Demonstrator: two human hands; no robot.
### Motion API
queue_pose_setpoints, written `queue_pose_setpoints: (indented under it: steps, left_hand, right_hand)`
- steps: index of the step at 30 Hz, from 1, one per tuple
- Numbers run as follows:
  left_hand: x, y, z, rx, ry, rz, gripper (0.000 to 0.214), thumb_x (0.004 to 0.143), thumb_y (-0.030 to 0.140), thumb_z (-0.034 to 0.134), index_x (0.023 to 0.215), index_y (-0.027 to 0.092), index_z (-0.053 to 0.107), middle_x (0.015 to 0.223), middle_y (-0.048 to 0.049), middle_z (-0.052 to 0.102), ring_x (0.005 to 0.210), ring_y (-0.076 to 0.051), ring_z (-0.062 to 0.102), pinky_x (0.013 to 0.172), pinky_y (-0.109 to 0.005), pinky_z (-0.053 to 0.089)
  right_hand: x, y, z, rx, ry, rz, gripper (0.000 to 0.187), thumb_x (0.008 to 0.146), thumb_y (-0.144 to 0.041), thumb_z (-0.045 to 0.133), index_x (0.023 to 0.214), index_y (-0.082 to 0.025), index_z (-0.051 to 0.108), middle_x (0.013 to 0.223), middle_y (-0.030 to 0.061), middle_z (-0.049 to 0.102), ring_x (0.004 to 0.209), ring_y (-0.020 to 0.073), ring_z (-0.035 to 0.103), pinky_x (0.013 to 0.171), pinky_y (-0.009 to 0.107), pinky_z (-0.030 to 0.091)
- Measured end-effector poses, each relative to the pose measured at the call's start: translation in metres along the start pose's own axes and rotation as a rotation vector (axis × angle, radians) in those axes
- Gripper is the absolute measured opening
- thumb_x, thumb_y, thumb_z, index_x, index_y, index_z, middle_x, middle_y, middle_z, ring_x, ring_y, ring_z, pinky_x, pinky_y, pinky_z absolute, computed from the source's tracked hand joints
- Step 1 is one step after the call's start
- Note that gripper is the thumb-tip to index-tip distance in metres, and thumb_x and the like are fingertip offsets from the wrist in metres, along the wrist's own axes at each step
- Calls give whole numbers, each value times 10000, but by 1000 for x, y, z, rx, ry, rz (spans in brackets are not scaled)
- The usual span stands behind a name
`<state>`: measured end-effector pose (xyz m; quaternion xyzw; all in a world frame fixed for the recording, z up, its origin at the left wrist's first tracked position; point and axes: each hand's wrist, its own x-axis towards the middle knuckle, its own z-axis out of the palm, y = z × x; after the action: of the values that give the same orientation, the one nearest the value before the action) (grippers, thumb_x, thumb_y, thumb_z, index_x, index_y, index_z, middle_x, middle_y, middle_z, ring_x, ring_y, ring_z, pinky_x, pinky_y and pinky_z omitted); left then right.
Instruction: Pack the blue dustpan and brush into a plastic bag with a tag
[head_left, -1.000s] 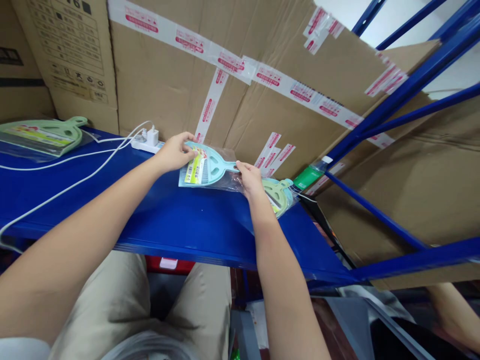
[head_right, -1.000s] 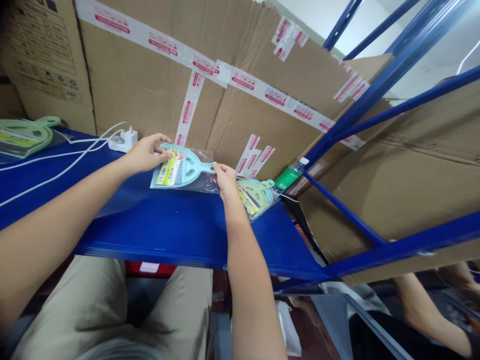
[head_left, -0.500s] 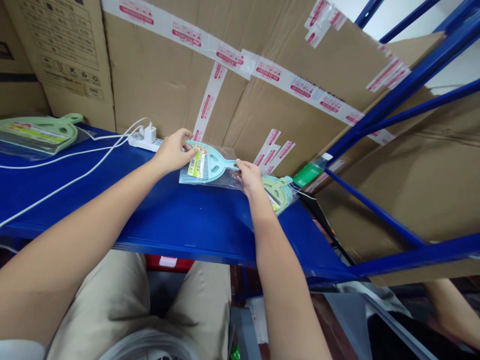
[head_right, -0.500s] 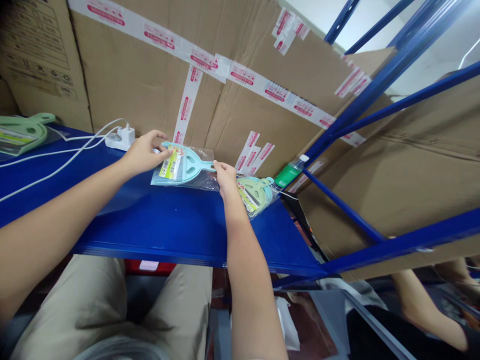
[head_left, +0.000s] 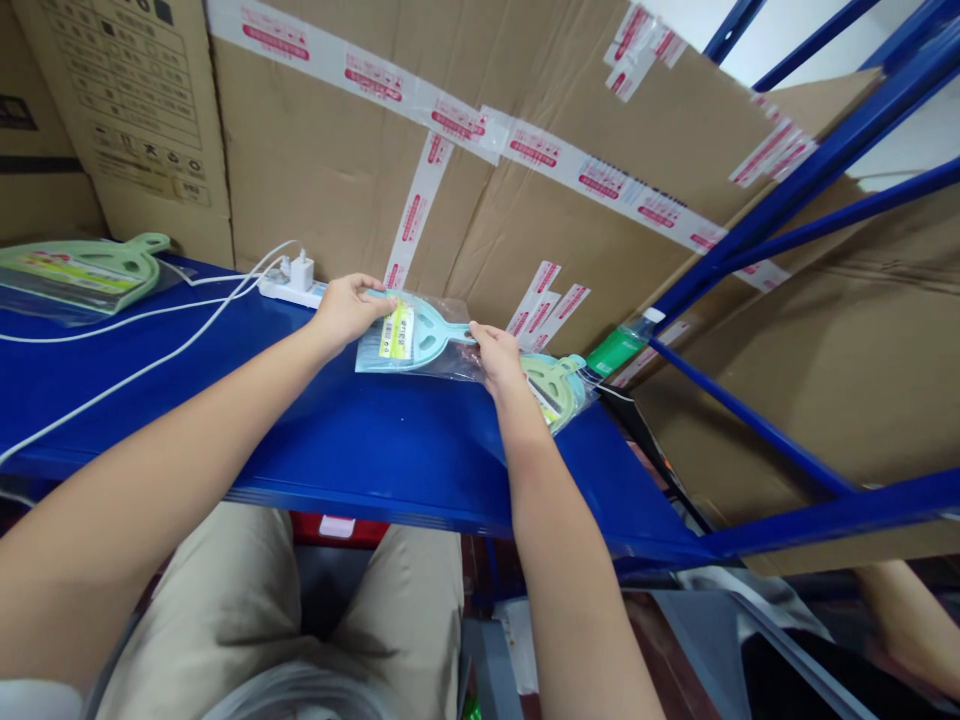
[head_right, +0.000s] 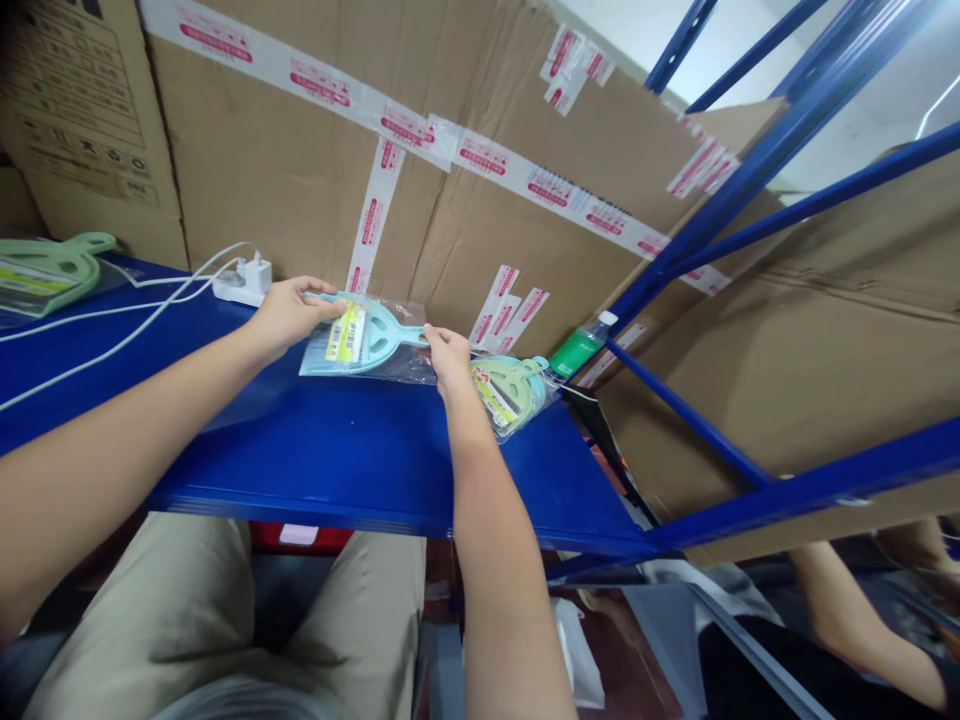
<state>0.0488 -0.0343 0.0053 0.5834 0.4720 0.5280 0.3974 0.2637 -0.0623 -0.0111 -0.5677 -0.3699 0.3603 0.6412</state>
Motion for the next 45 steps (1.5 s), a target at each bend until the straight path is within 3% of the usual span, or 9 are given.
queue_pose_setpoints:
  steps: [3, 9, 19, 28, 37, 45]
  left_hand:
    - [-3, 1, 0, 134, -9, 32, 220, 760, 155, 805, 911, 213, 656, 728, -7, 722, 758, -194, 699, 728, -320, 538]
    - [-5, 5, -6, 419, -20, 185, 311, 799, 138, 742, 1078, 247, 662, 812, -13, 721, 861, -238, 693, 801, -342, 505]
    - [-1, 4, -8, 430, -27, 212, 349, 773, 88, 712, 1074, 246, 631, 784, 9, 687, 851, -230, 680, 829, -340, 491]
    - [-1, 5, -10, 379, -108, 232, 379, 736, 39, 686, 1030, 273, 635, 757, 34, 674, 767, -203, 644, 787, -324, 459]
    - [-2, 4, -8, 497, -97, 258, 362, 794, 92, 650, 1125, 238, 660, 828, -1, 724, 790, -207, 657, 827, -348, 489]
    - [-12, 8, -4, 631, -59, 242, 358, 852, 148, 638, 1203, 214, 666, 906, -73, 755, 899, -265, 702, 846, -383, 508]
  right_hand:
    - [-1, -2, -1, 0, 7, -7, 315, 861, -166, 783, 596, -198, 615, 542, -43, 642, 450, 97, 596, 462, 188, 481]
    - [3, 0, -3, 9, 3, -1, 302, 877, -138, 739, 599, -191, 631, 554, -30, 658, 464, 103, 599, 502, 206, 511]
    - [4, 1, -3, 7, 8, -22, 276, 871, -150, 750, 618, -189, 645, 577, -29, 659, 479, 108, 612, 526, 219, 539]
    - [-5, -10, -1, 35, 24, 7, 340, 902, -99, 707, 586, -189, 619, 523, -44, 633, 427, 88, 586, 430, 174, 463]
    - [4, -1, -4, 32, -6, -29, 289, 832, -214, 826, 621, -192, 630, 548, -46, 655, 437, 92, 594, 454, 184, 506]
    - [5, 1, -4, 28, -22, -20, 265, 841, -199, 796, 625, -189, 642, 561, -37, 664, 479, 107, 610, 506, 211, 537]
